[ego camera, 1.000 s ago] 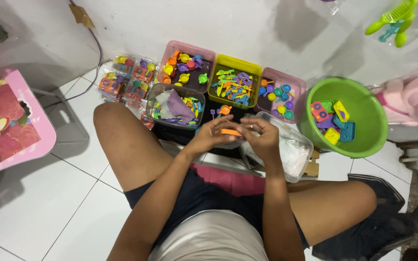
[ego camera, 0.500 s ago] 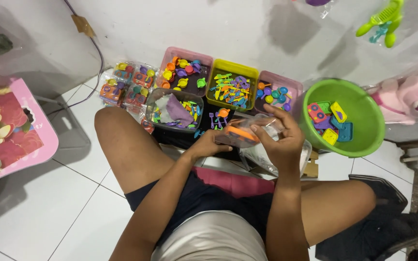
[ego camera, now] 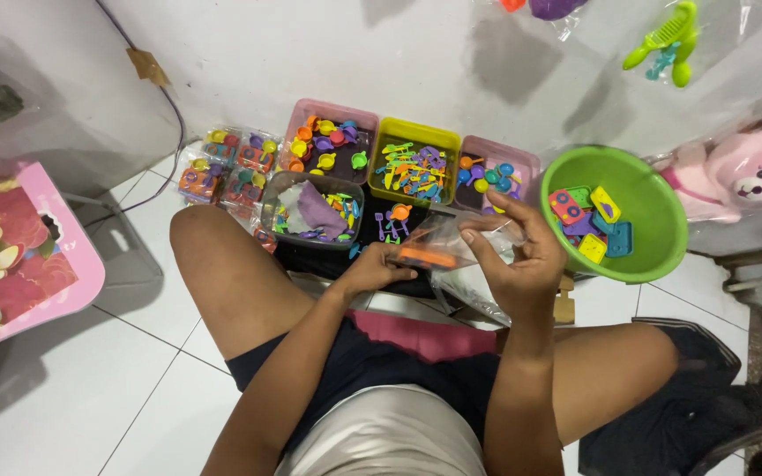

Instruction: The person is sorting small plastic toy pieces from various bins and packing them into small clear plastic bags.

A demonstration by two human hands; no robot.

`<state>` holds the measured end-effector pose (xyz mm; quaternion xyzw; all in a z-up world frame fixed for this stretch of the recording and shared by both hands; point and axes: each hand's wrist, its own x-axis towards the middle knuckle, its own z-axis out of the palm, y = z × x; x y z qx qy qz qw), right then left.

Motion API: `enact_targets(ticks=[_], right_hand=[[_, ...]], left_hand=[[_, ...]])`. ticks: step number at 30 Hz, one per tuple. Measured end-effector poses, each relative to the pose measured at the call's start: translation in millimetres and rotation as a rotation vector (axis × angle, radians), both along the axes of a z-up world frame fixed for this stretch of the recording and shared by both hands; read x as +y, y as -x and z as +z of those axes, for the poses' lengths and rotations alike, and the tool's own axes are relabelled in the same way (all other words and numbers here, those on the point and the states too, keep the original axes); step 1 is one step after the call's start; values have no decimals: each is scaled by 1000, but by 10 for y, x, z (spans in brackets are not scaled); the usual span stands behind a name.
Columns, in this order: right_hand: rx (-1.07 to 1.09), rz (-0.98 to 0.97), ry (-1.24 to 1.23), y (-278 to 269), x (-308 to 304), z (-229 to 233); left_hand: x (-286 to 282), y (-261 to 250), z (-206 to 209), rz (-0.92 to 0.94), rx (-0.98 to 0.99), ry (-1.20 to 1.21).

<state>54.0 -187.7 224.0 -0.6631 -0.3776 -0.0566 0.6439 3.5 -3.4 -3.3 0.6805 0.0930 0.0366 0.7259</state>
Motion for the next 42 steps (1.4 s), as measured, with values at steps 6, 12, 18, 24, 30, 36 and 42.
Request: enact_targets(ticks=[6, 12, 18, 24, 30, 36, 42], right_hand=[[-17, -5, 20, 22, 6, 39], [25, 4, 43, -9, 19, -73], [40, 32, 184, -4, 196, -276], [77, 42, 245, -26, 411, -450], [306, 249, 66, -474, 377, -896], [433, -17, 4, -1004, 228, -1207], [183, -119, 108, -904, 291, -1679]], left_hand=[[83, 12, -89, -39, -14, -33], [340, 140, 142, -49, -22, -96], [418, 326, 665, -46, -255, 189], [256, 342, 688, -77, -361, 184], [106, 277, 700, 183, -233, 40], [183, 222, 815, 300, -154, 236], [193, 120, 618, 499, -171, 321]])
